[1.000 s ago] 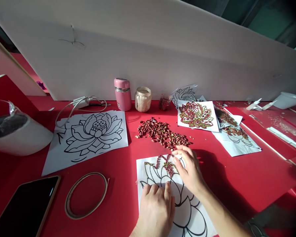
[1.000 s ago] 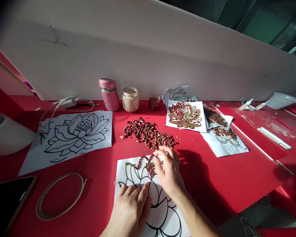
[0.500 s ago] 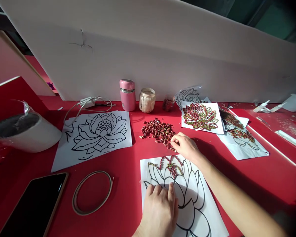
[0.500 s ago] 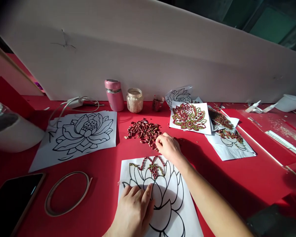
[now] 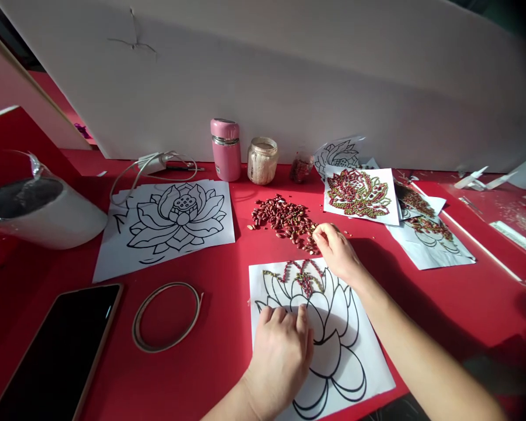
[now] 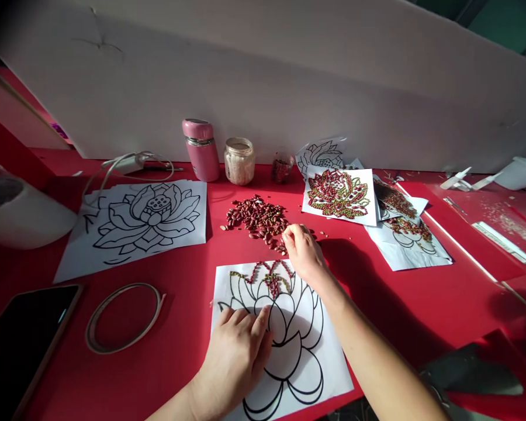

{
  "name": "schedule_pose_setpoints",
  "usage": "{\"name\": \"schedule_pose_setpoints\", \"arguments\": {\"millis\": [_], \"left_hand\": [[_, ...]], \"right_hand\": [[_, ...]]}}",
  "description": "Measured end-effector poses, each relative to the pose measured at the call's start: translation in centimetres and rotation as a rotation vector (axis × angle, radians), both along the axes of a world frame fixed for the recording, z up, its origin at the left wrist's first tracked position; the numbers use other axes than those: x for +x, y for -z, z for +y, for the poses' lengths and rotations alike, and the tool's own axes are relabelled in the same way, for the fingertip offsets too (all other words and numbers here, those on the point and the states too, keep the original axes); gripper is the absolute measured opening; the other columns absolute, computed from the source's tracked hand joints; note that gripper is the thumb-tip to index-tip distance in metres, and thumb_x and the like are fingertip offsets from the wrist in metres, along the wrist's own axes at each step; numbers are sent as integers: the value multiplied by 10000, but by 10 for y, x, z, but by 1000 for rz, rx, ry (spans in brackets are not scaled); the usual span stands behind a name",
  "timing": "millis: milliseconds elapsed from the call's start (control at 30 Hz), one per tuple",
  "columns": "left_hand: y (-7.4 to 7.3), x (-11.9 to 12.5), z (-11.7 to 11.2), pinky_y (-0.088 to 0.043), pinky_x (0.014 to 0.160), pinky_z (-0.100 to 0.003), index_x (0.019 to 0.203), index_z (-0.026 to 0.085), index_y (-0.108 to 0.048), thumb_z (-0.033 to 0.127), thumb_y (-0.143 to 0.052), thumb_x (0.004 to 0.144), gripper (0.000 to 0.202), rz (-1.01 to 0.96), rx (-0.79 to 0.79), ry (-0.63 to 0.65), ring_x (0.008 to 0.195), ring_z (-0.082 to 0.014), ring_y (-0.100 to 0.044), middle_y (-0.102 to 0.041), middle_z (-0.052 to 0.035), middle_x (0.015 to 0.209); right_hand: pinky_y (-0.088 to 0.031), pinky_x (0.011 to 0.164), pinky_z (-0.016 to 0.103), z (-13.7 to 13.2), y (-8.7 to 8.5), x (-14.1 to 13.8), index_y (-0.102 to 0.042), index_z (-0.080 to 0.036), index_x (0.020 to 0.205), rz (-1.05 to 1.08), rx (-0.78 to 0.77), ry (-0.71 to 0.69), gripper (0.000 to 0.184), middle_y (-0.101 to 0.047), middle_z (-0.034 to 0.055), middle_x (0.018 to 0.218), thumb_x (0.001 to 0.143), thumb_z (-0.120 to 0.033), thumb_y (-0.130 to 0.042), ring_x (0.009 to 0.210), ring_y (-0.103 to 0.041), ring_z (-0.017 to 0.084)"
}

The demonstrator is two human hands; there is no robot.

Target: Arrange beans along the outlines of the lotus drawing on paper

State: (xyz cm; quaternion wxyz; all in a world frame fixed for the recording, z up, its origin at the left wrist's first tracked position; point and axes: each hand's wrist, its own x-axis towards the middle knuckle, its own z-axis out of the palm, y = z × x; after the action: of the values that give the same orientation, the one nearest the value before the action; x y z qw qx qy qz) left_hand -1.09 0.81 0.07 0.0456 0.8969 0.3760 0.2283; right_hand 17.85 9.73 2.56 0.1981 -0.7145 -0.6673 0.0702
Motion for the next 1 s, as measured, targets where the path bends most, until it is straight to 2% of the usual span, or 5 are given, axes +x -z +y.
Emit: {"name": "schedule_pose_setpoints", "arguments": {"millis": [133,267,567,767,1000], "left_hand": [[1,0,0,-335,547,-326,1055,97,-558,204,-462,795,298,-12,0,3,577,-174,-479,-545,-23,618],[2,-1,-1,-340,549,-330,1053,95,-560,203,-464,790,300,-12,16,-3,573,-174,-477,-547,-26,619],[2,1,-1,-356,544,-329,1032,107,-572,192,-458,779,290,-15,22,-25,562,-173,-485,-555,-31,615],[0,1,-1,-369,551,-331,1033,105,-570,187,-462,773,294,-19,8,-27,566,-174,-490,-558,-33,619],[0,-1,-3,-361,548,-333,1039,106,-562,204,-466,777,296,-6,11,-26,570,-175,-485,-555,-25,623]], "right_hand": [[-407,704,249,-12,7,6,-483,-202,822,42,40,23,175,-576,51,863,847,-265,-321,801,-539,146],[-407,649,237,-6,8,5,-527,-212,841,27,26,24,139,-581,31,862,815,-256,-398,764,-544,137],[-299,522,217,6,-11,-7,-571,-222,676,-124,-126,-57,137,-546,-10,764,763,-243,-468,603,-488,91],[-265,523,244,9,-12,-9,-569,-222,674,-200,-185,-85,158,-543,7,764,765,-223,-440,613,-485,114],[-364,592,253,1,-11,-8,-501,-212,792,-108,-74,-46,169,-552,26,810,838,-263,-346,698,-517,137]]}}
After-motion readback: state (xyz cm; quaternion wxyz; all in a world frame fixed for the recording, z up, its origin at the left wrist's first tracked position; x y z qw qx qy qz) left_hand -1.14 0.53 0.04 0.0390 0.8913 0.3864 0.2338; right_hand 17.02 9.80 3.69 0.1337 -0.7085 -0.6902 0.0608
